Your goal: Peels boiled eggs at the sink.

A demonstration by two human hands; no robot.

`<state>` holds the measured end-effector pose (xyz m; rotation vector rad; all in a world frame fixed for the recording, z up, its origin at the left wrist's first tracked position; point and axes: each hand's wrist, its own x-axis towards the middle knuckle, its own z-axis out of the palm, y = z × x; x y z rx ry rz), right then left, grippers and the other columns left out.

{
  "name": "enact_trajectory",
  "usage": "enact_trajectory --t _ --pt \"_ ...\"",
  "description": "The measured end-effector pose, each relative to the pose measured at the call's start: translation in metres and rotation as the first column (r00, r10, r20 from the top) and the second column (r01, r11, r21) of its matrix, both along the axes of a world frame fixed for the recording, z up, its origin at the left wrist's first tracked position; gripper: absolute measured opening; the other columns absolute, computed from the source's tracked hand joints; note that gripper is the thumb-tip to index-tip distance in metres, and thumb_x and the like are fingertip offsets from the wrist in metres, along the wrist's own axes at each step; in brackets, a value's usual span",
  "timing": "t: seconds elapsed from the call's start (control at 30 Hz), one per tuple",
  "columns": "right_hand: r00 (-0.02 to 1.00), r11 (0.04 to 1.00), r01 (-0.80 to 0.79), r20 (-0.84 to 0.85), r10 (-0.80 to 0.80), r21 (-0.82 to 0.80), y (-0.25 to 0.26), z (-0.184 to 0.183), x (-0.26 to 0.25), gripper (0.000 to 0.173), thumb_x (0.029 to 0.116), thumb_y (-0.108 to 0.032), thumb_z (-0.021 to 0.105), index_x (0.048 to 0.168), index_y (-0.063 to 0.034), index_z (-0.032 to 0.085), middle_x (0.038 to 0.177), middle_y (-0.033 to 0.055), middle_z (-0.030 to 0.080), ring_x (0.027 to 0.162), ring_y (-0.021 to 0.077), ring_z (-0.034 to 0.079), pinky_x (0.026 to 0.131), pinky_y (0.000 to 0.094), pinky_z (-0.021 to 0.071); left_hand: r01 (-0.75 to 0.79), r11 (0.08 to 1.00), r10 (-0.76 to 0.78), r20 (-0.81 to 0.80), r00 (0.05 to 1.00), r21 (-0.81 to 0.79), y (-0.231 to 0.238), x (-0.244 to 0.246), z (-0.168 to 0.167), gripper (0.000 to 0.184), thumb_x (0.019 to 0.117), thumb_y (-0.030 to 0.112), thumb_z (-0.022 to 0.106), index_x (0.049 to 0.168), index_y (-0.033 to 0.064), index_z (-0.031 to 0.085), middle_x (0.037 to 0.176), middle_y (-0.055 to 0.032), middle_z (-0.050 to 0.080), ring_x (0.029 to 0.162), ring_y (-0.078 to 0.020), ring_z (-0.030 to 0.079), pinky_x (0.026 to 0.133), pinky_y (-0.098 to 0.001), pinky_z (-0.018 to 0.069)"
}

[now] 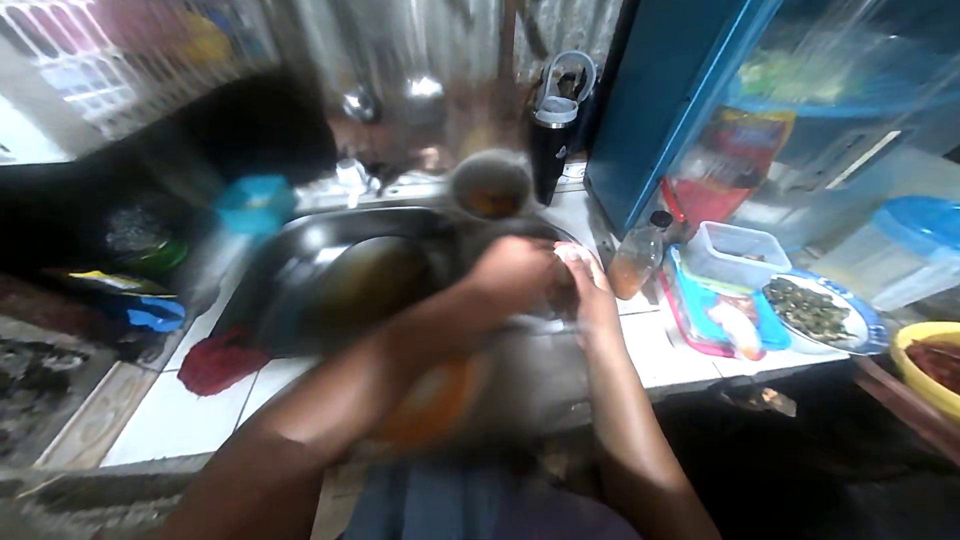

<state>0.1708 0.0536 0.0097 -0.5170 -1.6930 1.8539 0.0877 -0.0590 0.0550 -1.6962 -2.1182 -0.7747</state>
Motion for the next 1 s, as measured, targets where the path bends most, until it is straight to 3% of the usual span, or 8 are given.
enact_trajectory --t 0.47,0.53,0.63,0.67,0.77,0.83,0.93,1.0 --pt "0.999 1.000 0.006 -0.034 -0.006 -0.013 -0.004 0.001 -0.002 0.026 0.1106 -0.020 0.044 0.126 -0.0031 0.056 0.076 0.0003 0.059 0.054 0.0040 0.053 0.052 0.0198 0.0484 -0.163 0.986 0.163 0.006 0.987 -0.047 0.004 0.013 0.005 0.019 0.0961 0.009 0.062 0.094 -0.0039 0.076 0.090 -0.0183 0.074 0.080 -0.0333 0.074 0.070 -0.0492 0.0577" --pt "0.999 1.000 0.022 -0.033 -0.022 -0.011 -0.003 0.001 -0.002 0.026 0.1109 -0.021 0.043 0.126 -0.0032 0.057 0.080 0.0011 0.061 0.057 0.0041 0.055 0.054 0.0200 0.0493 -0.189 0.979 0.191 0.017 0.981 -0.073 0.004 0.015 0.008 0.019 0.0967 0.009 0.062 0.097 -0.0039 0.076 0.093 -0.0194 0.074 0.084 -0.0350 0.074 0.072 -0.0512 0.0574" --pt "0.999 0.999 0.039 -0.023 -0.040 -0.014 -0.003 0.001 0.001 0.031 0.1111 -0.021 0.042 0.129 -0.0035 0.060 0.101 0.0035 0.066 0.076 0.0054 0.063 0.069 0.0239 0.0547 -0.173 0.985 0.174 0.016 0.985 -0.017 0.002 0.009 0.010 0.014 0.0930 0.006 0.066 0.097 -0.0031 0.076 0.095 -0.0196 0.075 0.084 -0.0360 0.074 0.073 -0.0532 0.0578" --pt "0.998 0.998 0.032 -0.043 -0.035 -0.054 -0.005 0.002 0.002 0.031 0.1113 -0.021 0.040 0.127 -0.0038 0.061 0.098 0.0023 0.066 0.075 0.0048 0.063 0.068 0.0229 0.0545 -0.167 0.986 0.167 0.015 0.986 0.020 0.003 0.006 0.007 0.013 0.0923 0.006 0.067 0.096 -0.0027 0.076 0.092 -0.0193 0.075 0.082 -0.0358 0.074 0.071 -0.0532 0.0582" --pt "0.985 0.971 -0.068 -0.167 0.030 -0.227 -0.006 -0.001 0.001 0.036 0.1120 -0.018 0.030 0.121 -0.0029 0.061 0.075 -0.0001 0.064 0.055 0.0033 0.056 0.052 0.0181 0.0487 -0.158 0.986 0.152 0.124 0.981 0.043 0.004 -0.001 0.003 0.014 0.0932 0.008 0.067 0.097 -0.0014 0.076 0.090 -0.0184 0.074 0.082 -0.0334 0.074 0.076 -0.0512 0.0585" --pt "0.975 0.941 -0.129 -0.215 0.062 -0.313 -0.003 -0.003 0.001 0.041 0.1130 -0.020 0.023 0.125 -0.0035 0.059 0.075 0.0013 0.064 0.054 0.0045 0.056 0.050 0.0178 0.0479 -0.121 0.990 0.097 0.267 0.959 0.077 0.006 -0.001 0.003 0.013 0.0936 0.006 0.067 0.098 -0.0028 0.075 0.090 -0.0173 0.074 0.082 -0.0279 0.073 0.078 -0.0450 0.0592" --pt "0.966 0.891 -0.153 -0.256 0.044 -0.427 0.000 -0.003 -0.001 0.044 0.1135 -0.025 0.017 0.126 -0.0067 0.055 0.074 0.0021 0.064 0.051 0.0043 0.054 0.046 0.0173 0.0440 -0.026 0.998 -0.022 0.645 0.764 0.064 0.005 -0.001 0.010 0.025 0.1029 0.010 0.058 0.123 -0.0040 0.065 0.107 -0.0157 0.072 0.092 -0.0182 0.070 0.087 -0.0367 0.0571" --pt "0.956 0.862 -0.170 -0.292 0.026 -0.478 0.002 -0.003 -0.002 0.046 0.1138 -0.028 0.016 0.122 -0.0067 0.055 0.073 0.0041 0.065 0.050 0.0055 0.054 0.043 0.0177 0.0429 -0.009 0.995 -0.073 0.774 0.629 0.101 0.005 0.000 0.009 0.027 0.1009 0.010 0.063 0.125 -0.0021 0.064 0.100 -0.0112 0.071 0.084 -0.0115 0.067 0.081 -0.0302 0.0564"
